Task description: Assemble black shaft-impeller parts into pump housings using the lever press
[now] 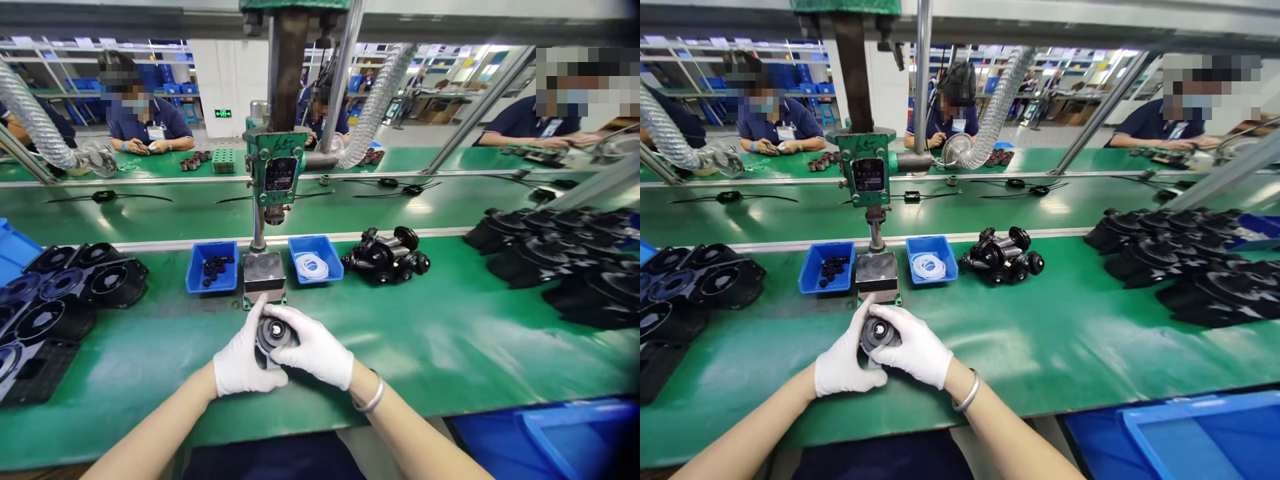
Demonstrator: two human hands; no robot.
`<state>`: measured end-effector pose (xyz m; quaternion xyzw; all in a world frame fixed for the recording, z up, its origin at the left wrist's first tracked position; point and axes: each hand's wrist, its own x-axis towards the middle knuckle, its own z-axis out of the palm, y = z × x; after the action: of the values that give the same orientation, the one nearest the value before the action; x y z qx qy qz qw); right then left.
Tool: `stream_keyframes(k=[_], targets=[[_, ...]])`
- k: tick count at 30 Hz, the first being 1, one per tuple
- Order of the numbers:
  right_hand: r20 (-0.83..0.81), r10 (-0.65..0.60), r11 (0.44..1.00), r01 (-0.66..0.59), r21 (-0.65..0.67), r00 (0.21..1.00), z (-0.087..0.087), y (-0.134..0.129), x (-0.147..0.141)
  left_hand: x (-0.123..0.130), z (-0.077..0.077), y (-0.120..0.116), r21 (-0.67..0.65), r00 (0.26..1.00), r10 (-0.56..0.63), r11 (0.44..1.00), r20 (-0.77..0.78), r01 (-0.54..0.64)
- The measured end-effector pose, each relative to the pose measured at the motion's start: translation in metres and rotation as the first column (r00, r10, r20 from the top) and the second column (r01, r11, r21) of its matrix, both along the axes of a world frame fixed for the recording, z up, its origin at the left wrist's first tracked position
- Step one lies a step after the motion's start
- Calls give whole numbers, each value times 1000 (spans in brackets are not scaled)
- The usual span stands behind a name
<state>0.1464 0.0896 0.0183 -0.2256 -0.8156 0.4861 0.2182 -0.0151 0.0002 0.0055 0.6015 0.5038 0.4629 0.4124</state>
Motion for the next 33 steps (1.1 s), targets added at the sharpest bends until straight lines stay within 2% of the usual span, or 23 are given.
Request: stream_keyframes(k=[3,7,13,16,19,21,24,26,28,29,30,33], targets=[[38,26,1000,-27,12,999,5,7,7,-3,1,10,19,997,-80,997,-7,80],[73,6,999,-10,52,997,10,12,11,0,-2,14,57,998,-63,996,16,62],[243,196,970,-224,95,950,21,38,7,2,-1,14,0,996,-85,996,39,85],[241,245,960,-270,75,939,19,43,3,3,-2,14,-12,997,-78,997,28,78],[155,149,984,-162,76,977,7,30,7,6,-6,13,19,999,-36,999,27,35],[97,-8,993,-3,116,995,-1,13,20,8,-8,11,67,1000,-16,998,19,15],[-13,-229,962,228,147,973,-9,-12,47,9,-9,8,116,1000,9,993,-28,-6],[-134,-368,926,376,38,920,-9,-21,59,9,-9,7,109,998,21,994,-56,-15],[-207,-502,865,493,-97,840,-7,-23,56,9,-9,7,104,998,19,995,-67,-12],[-217,-522,853,508,-122,825,-5,-22,50,9,-9,7,106,998,10,994,-63,-4],[-211,-498,867,486,-110,841,-4,-20,42,9,-9,8,111,998,1,994,-55,5],[-163,-334,939,343,31,929,-3,-14,26,9,-8,8,123,1000,-9,992,-29,12]])
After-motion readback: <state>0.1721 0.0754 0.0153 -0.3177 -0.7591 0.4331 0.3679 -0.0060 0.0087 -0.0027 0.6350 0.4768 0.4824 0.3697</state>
